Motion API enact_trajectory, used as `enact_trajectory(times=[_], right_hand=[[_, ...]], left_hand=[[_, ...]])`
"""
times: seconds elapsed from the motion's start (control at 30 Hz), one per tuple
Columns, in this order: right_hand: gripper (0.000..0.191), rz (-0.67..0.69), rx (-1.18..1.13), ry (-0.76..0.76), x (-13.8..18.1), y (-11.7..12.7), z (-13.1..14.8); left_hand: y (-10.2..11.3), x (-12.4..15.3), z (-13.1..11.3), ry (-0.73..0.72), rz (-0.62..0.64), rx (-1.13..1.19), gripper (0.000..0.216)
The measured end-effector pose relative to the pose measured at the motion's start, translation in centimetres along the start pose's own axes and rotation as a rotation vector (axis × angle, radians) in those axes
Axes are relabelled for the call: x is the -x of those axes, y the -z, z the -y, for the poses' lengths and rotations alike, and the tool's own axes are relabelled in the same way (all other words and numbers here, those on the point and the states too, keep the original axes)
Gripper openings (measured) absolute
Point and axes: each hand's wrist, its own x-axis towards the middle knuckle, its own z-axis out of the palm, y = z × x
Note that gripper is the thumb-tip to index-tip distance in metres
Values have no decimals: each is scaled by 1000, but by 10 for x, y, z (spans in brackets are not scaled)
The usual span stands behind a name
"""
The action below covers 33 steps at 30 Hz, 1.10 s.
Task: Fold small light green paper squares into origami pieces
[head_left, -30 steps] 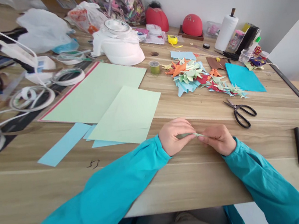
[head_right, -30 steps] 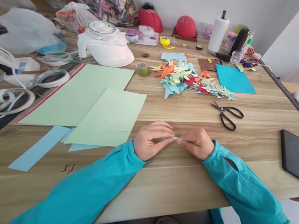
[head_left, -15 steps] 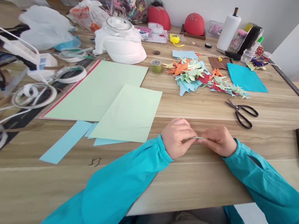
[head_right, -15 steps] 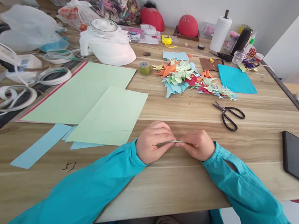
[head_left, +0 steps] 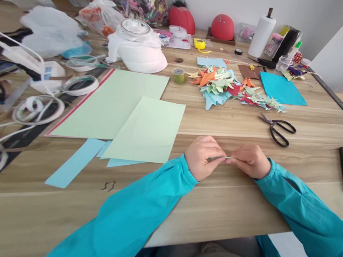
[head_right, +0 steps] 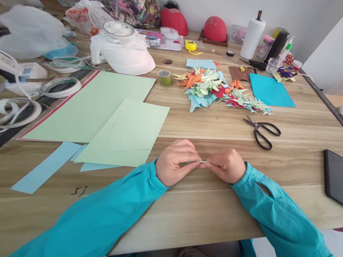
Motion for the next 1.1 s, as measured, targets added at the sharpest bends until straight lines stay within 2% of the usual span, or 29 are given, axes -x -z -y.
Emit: enact_trajectory(times=[0.3, 0.47, 0.53, 0.63, 0.73, 0.8, 0.87, 0.97, 1.1], right_hand=[[28, 27, -18, 4, 0, -1, 3], [28, 12, -78, -57, -2, 3, 5], [30, -19, -121, -130, -2, 6, 5], [32, -78, -180, -258, -1, 11, 3], [23, -147, -197, -336, 0, 12, 0], [20, -189, -173, -332, -1, 10, 0], [30, -206, -140, -290, -2, 6, 2], [30, -169, -149, -248, -3, 1, 7], [26, -186, -265, -365, -1, -1, 5]], left_hand=[[2, 1, -3, 46, 93, -44, 20], [4, -2, -6, 89, 66, 29, 16], [5, -3, -6, 151, 19, 93, 12], [8, -5, -6, 290, -60, 176, 20], [11, -6, -7, 407, -83, 245, 15], [10, -6, -8, 453, -82, 242, 13], [7, -5, -10, 473, -78, 220, 13], [1, -3, -11, 512, -64, 262, 17], [-2, -2, -10, 699, -44, 458, 26]])
